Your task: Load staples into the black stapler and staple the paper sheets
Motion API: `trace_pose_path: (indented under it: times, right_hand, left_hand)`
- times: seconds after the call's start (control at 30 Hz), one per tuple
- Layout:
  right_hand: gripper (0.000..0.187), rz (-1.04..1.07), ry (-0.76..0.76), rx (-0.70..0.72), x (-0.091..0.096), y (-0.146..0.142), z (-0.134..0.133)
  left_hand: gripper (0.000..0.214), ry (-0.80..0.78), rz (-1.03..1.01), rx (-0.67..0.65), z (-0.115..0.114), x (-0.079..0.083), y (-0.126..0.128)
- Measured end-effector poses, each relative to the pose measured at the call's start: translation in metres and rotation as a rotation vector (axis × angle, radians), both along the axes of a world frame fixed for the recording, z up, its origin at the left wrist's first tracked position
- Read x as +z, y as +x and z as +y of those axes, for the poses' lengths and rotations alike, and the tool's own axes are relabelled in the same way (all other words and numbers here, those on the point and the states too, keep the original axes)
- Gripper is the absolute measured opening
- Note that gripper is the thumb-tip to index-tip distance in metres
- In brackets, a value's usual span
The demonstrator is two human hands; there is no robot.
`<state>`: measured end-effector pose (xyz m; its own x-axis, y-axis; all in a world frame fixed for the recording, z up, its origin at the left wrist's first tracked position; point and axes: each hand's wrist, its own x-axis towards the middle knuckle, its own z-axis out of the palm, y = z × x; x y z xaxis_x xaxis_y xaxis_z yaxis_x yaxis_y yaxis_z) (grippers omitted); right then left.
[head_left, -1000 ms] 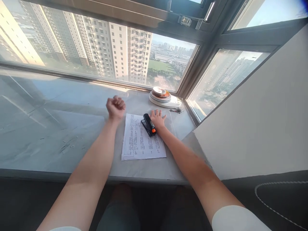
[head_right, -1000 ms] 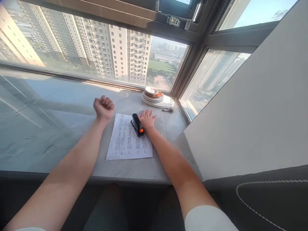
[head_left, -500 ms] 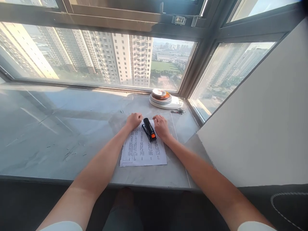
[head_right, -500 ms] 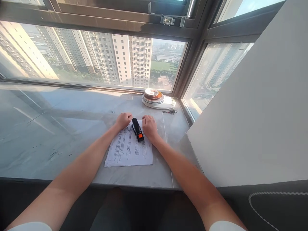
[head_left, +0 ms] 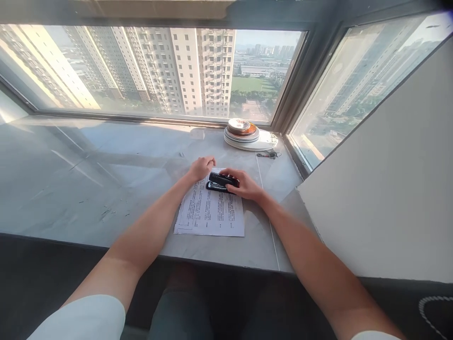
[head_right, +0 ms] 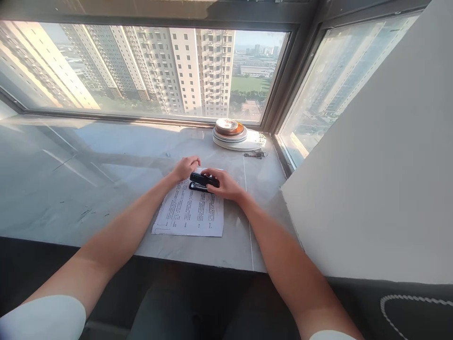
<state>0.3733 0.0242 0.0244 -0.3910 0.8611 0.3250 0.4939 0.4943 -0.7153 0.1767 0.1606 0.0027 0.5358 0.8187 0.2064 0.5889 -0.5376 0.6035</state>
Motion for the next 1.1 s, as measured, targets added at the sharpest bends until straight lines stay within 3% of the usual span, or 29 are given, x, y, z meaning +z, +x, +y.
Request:
trace_pose_path:
  times: [0.1, 0.2, 0.27, 0.4, 0.6, 0.73, 0.87, 0.97, 1.1]
  right_hand:
    - [0.034, 0.156, -0.034, -0.053, -0.002, 0.002, 0.003]
    - [0.046, 0.337, -0.009, -0.247, -0.009, 0.006, 0.011]
    - [0.056, 0.366, -0.048, -0.336, -0.016, 0.009, 0.016]
    - [0.063, 0.367, -0.157, -0.365, -0.025, 0.014, 0.022]
    - [0.059, 0.460, -0.224, -0.287, -0.031, 0.015, 0.025]
    - [0.060, 0.422, -0.152, -0.242, -0.031, 0.017, 0.024]
    - [0.064, 0.465, -0.111, -0.210, -0.030, 0.017, 0.022]
    - [0.071, 0.555, -0.178, -0.150, -0.028, 0.017, 0.020]
    - [0.078, 0.677, -0.313, -0.062, -0.025, 0.018, 0.018]
  left_hand:
    - [0.026, 0.014, 0.043, 0.015, 0.000, -0.001, 0.001]
    - [0.025, 0.019, 0.043, 0.035, 0.000, -0.002, 0.002]
    - [0.024, 0.007, 0.011, 0.031, 0.000, -0.003, 0.002]
    - [0.020, -0.048, -0.084, 0.010, -0.001, -0.001, 0.000]
    - [0.027, -0.179, -0.284, -0.030, -0.007, 0.002, -0.004]
    - [0.039, -0.276, -0.465, -0.077, -0.008, -0.001, -0.004]
    - [0.034, -0.428, -0.699, -0.117, -0.006, 0.001, -0.005]
    - [0.029, -0.531, -0.897, -0.166, -0.003, 0.007, -0.011]
    - [0.032, -0.726, -1.016, -0.257, 0.001, 0.015, -0.022]
